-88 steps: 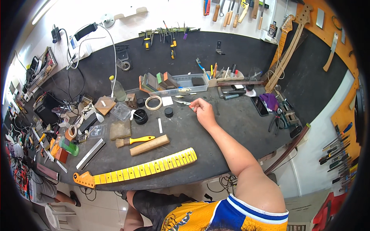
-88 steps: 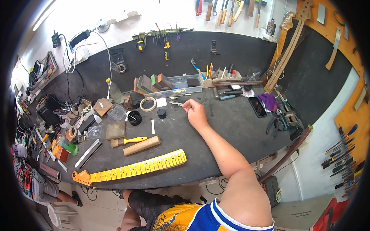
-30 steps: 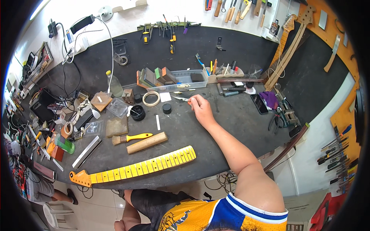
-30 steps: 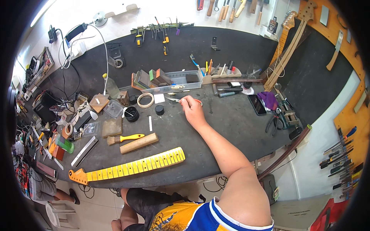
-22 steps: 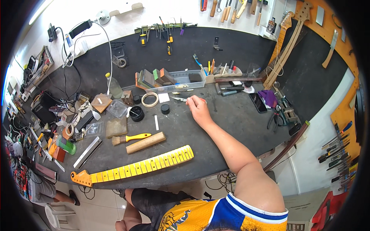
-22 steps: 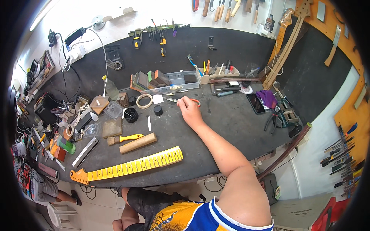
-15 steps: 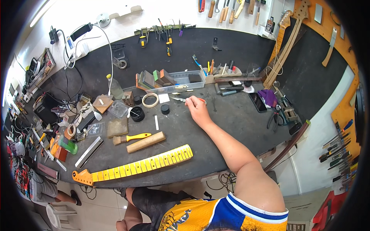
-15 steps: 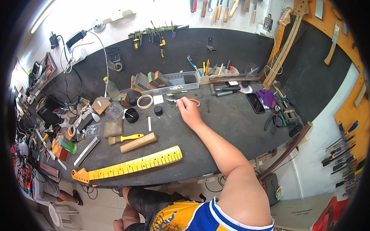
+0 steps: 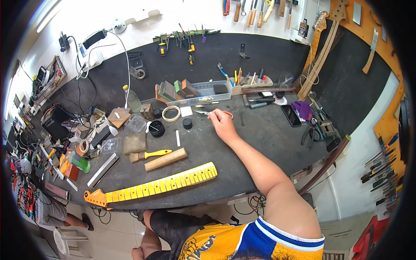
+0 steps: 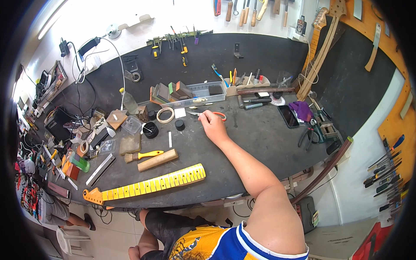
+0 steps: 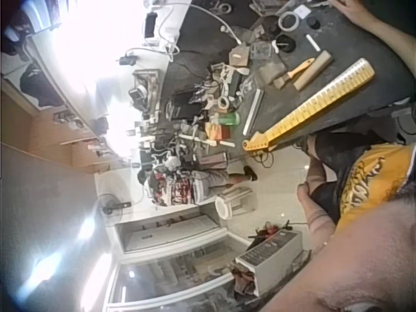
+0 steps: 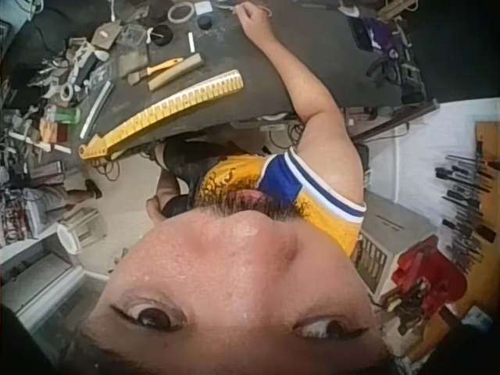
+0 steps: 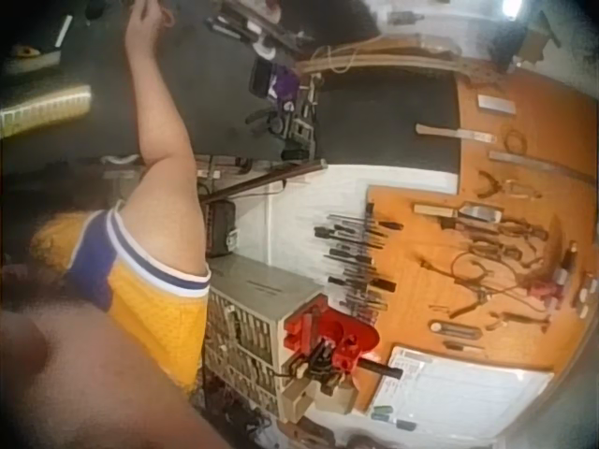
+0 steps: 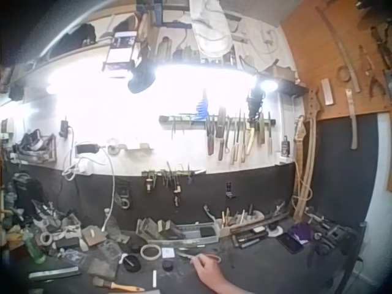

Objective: Cleaning and repairing the frets of a guitar neck using glue and a file.

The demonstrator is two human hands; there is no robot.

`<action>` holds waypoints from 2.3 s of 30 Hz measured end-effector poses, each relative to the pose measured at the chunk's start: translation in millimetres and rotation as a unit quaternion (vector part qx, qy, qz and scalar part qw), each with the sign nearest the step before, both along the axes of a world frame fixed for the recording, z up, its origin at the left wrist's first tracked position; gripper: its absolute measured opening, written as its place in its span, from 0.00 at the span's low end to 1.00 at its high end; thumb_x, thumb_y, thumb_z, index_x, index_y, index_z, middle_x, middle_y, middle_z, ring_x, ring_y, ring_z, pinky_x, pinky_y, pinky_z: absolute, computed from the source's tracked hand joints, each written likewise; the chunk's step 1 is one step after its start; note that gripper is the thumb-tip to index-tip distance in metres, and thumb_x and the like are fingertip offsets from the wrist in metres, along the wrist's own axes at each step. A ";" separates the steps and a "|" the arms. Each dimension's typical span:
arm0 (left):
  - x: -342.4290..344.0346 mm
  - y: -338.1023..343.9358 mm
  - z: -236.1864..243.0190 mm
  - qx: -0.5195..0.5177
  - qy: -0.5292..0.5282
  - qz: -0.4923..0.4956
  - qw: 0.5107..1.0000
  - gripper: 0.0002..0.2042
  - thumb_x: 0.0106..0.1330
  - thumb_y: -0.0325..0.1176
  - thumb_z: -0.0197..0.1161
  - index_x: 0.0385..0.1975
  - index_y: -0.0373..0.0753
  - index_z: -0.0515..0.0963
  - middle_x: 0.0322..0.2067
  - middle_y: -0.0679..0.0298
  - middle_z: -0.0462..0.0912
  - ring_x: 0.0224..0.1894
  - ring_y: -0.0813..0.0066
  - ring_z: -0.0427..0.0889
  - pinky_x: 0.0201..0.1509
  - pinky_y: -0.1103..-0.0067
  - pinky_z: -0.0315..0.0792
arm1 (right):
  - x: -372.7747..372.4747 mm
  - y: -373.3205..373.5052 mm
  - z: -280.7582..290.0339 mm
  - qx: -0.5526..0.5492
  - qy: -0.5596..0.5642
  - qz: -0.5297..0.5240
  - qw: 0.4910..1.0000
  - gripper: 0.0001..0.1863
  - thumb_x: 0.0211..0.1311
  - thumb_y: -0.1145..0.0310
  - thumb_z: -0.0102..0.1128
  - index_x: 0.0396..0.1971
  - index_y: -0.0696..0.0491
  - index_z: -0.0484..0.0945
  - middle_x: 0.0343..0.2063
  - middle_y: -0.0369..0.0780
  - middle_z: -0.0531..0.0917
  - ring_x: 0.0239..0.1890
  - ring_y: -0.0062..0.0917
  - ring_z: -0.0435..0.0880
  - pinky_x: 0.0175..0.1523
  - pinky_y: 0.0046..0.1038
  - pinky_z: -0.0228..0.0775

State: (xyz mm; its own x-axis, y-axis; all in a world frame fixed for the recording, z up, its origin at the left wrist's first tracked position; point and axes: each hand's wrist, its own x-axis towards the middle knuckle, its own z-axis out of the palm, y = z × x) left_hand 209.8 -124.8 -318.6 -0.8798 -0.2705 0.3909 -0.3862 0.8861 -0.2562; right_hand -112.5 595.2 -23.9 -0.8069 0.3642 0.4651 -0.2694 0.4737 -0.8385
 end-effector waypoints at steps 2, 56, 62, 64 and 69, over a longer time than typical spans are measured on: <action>-18.5 -7.4 11.8 0.175 -0.072 0.080 0.979 0.30 0.74 0.54 0.63 0.61 0.31 0.86 0.62 0.36 0.86 0.69 0.40 0.83 0.74 0.55 0.76 | 0.8 -1.1 1.4 0.003 0.000 0.000 1.000 0.16 0.86 0.61 0.61 0.39 0.58 0.86 0.24 0.40 0.84 0.27 0.23 0.80 0.37 0.33 0.71; -18.7 -1.8 42.9 0.409 -0.103 0.216 0.880 0.23 0.70 0.44 0.69 0.57 0.34 0.89 0.58 0.42 0.90 0.64 0.40 0.86 0.71 0.55 0.78 | 19.7 -10.5 12.4 0.276 -0.188 0.027 0.942 0.17 0.80 0.50 0.62 0.45 0.49 0.89 0.39 0.45 0.93 0.47 0.47 0.92 0.54 0.51 0.81; -10.5 -13.7 37.8 0.395 -0.077 0.230 0.886 0.23 0.63 0.44 0.73 0.54 0.35 0.90 0.54 0.42 0.92 0.61 0.41 0.89 0.68 0.53 0.81 | 1.1 -23.3 2.4 0.294 -0.131 0.059 0.945 0.19 0.80 0.51 0.64 0.41 0.53 0.86 0.34 0.47 0.89 0.40 0.44 0.89 0.47 0.46 0.78; 4.6 -26.2 38.2 0.374 -0.063 0.217 0.900 0.21 0.60 0.44 0.73 0.48 0.35 0.91 0.51 0.42 0.92 0.57 0.39 0.91 0.63 0.52 0.84 | 0.4 -33.3 2.9 0.287 -0.146 0.074 0.944 0.21 0.78 0.47 0.65 0.41 0.54 0.85 0.34 0.48 0.89 0.42 0.47 0.90 0.47 0.48 0.78; -20.6 6.2 57.7 0.393 -0.096 0.226 0.886 0.24 0.65 0.42 0.66 0.58 0.39 0.90 0.60 0.45 0.89 0.66 0.42 0.86 0.72 0.54 0.79 | -1.1 13.1 -29.9 0.267 -0.030 0.043 0.962 0.22 0.83 0.57 0.63 0.32 0.60 0.75 0.27 0.48 0.77 0.33 0.36 0.78 0.43 0.41 0.72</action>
